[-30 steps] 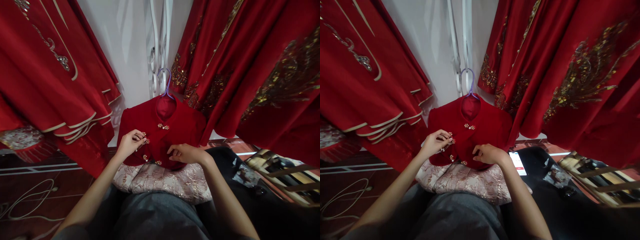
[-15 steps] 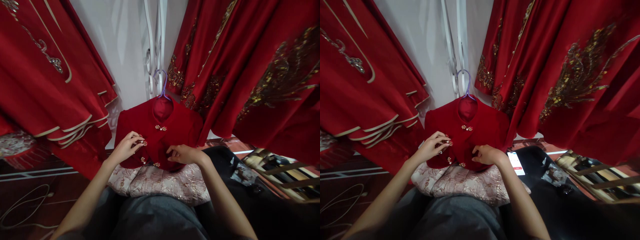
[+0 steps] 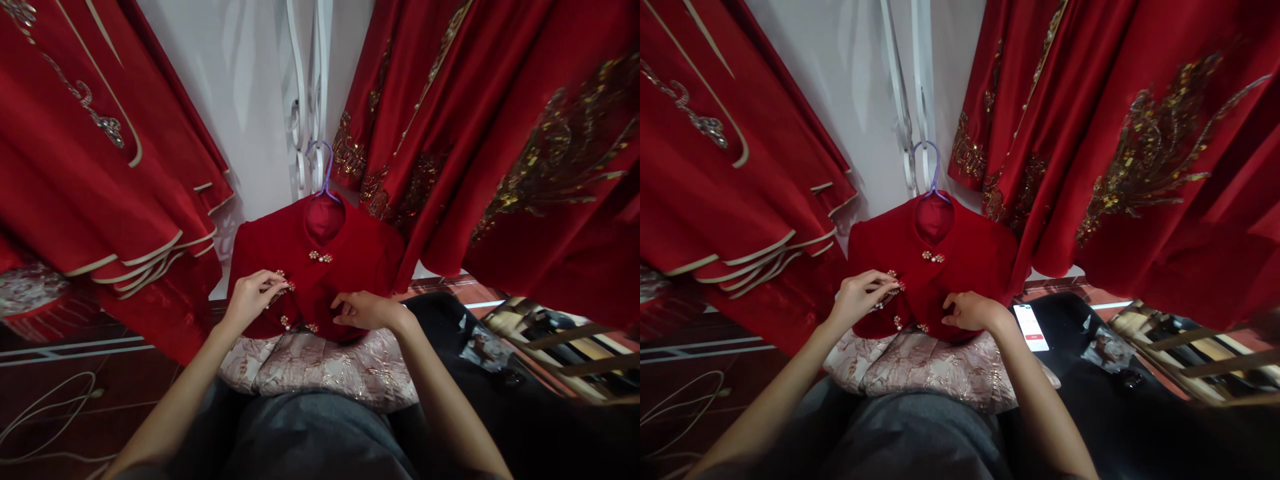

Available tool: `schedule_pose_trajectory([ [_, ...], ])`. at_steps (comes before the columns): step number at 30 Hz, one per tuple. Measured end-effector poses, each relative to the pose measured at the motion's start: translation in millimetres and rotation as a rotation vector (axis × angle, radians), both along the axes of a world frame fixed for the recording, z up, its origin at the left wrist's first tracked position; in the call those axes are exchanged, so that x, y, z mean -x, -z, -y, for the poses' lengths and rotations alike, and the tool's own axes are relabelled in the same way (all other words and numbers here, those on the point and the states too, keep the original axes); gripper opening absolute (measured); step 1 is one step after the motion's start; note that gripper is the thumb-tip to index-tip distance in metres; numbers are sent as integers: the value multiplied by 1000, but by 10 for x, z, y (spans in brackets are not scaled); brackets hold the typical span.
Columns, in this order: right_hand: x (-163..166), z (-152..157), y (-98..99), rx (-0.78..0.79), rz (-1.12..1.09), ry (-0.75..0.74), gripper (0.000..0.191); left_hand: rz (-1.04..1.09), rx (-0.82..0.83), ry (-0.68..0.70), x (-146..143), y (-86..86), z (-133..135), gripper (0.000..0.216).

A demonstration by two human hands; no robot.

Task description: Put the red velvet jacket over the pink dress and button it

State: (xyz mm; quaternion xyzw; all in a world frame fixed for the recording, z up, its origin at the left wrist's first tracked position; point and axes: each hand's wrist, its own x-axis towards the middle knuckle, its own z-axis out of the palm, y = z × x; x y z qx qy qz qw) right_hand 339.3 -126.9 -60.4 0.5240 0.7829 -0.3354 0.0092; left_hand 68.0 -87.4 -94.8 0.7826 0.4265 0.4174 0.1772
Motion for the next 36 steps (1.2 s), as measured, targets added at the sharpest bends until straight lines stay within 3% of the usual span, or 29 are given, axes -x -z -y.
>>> schedule_pose_trajectory([
  [5,-18,2,-22,9,-3,12,37,-44,68,-105,-34,15,3,23],
  [11,-81,0,-23,7,-39,-4,38,-276,-143,-150,-329,-112,40,23],
  [19,-147,-6,-25,-12,-56,19,36,-513,-345,-45,-783,-250,-305,27],
  [23,-172,-15,-26,-10,-70,24,35,-531,-412,-22,-784,-287,-414,23],
  [29,-142,-27,-12,-11,-59,9,37,-605,-494,177,-720,-388,-426,17],
  [36,-121,-13,-25,-18,-94,-2,35,-543,-417,192,-757,-514,-435,19],
])
